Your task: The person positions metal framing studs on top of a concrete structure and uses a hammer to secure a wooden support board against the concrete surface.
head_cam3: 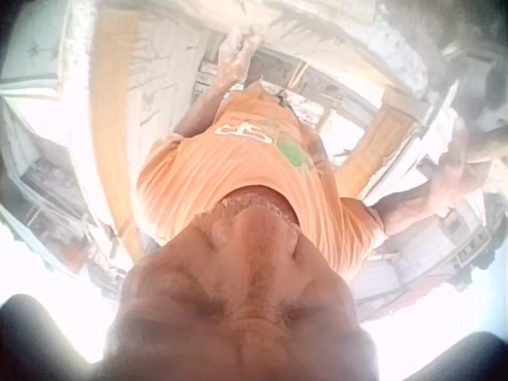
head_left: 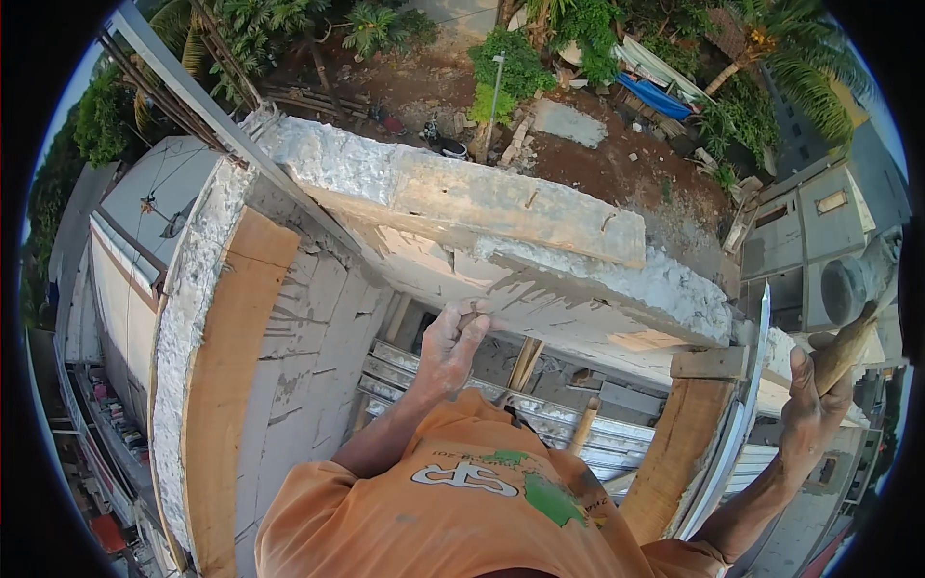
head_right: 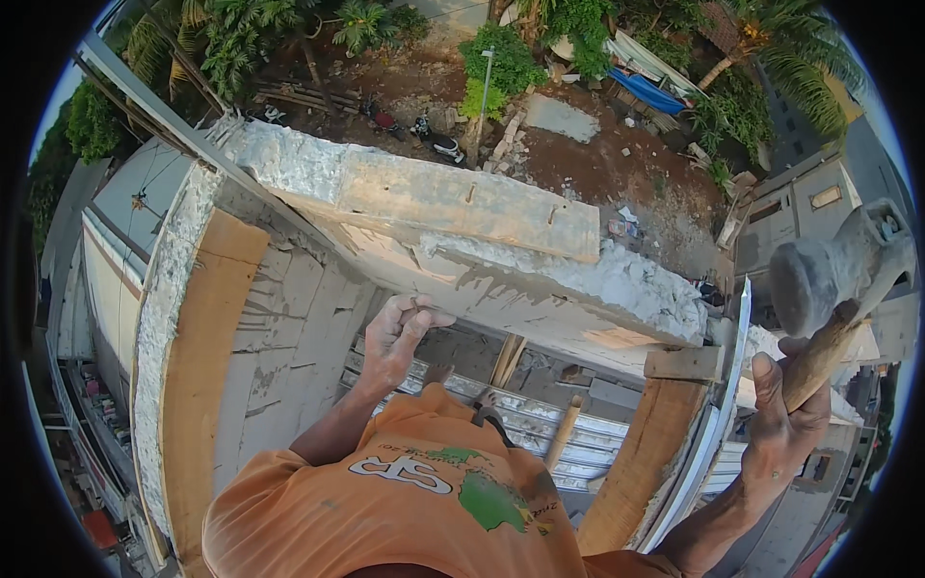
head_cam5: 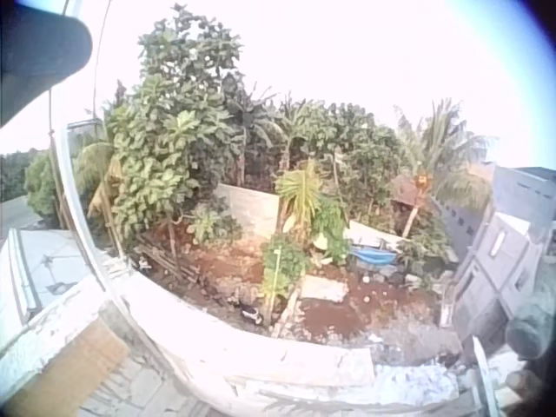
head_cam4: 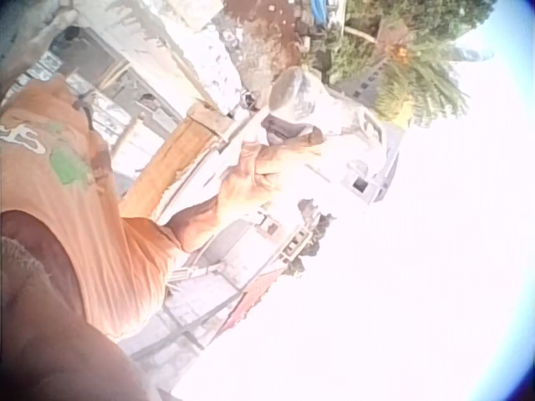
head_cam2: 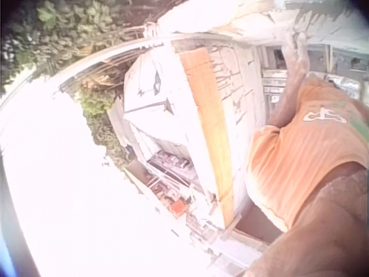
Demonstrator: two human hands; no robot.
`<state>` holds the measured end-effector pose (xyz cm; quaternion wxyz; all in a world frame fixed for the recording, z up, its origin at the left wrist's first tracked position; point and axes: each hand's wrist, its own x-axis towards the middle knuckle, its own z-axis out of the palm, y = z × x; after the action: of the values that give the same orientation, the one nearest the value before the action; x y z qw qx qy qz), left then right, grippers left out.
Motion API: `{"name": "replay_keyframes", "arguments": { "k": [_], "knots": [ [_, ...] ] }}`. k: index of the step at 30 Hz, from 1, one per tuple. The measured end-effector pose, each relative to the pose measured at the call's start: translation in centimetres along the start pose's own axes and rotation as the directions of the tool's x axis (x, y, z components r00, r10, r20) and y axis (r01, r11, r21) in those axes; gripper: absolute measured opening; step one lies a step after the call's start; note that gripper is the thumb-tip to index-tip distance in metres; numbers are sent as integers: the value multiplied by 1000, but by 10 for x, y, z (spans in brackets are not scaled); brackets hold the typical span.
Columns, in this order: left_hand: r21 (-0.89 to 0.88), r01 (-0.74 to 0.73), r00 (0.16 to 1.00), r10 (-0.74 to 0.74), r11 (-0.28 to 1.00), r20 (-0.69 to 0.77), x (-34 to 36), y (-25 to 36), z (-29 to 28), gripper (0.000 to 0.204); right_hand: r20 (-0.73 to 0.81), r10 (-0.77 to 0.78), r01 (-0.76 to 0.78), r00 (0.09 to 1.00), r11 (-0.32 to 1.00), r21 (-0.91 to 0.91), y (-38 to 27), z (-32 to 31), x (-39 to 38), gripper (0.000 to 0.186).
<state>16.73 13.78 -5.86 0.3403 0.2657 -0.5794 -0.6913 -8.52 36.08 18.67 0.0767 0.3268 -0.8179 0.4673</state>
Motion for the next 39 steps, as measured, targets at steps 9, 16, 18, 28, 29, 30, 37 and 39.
{"name": "replay_keyframes", "arguments": {
  "k": [9, 16, 18, 28, 29, 30, 37, 39],
  "knots": [
    [-273, 259, 931, -163, 927, 327, 21, -29, 48, 39, -134, 401, -208, 906, 699, 684, 29, -63, -60, 27],
    [-351, 653, 704, -367, 671, 608, 21, -33, 94, 26, -372, 629, -450, 683, 763, 464, 75, -108, -147, 25],
    [-325, 728, 639, -428, 603, 639, 21, -36, 109, 23, -415, 643, -494, 644, 763, 416, 71, -116, -167, 27],
    [-52, 423, 706, -293, 905, 645, 76, 26, 242, 47, -447, 706, -582, 549, 707, 401, 53, -91, -251, 32],
    [-79, 344, 689, -194, 936, 698, 81, 34, 263, 49, -414, 707, -575, 573, 707, 412, 58, -84, -260, 36],
    [-121, 263, 668, -90, 957, 739, 82, 43, 287, 50, -482, 652, -559, 585, 755, 342, 58, -77, -270, 38],
    [66, -221, 409, 31, 973, 912, 50, 57, 400, 41, -616, 590, -626, 523, 756, 193, 66, -60, -327, 40],
    [23, -467, 277, 122, 884, 953, 47, 39, 425, 41, -616, 621, -629, 485, 737, 248, 65, -61, -336, 38]
  ]
}}
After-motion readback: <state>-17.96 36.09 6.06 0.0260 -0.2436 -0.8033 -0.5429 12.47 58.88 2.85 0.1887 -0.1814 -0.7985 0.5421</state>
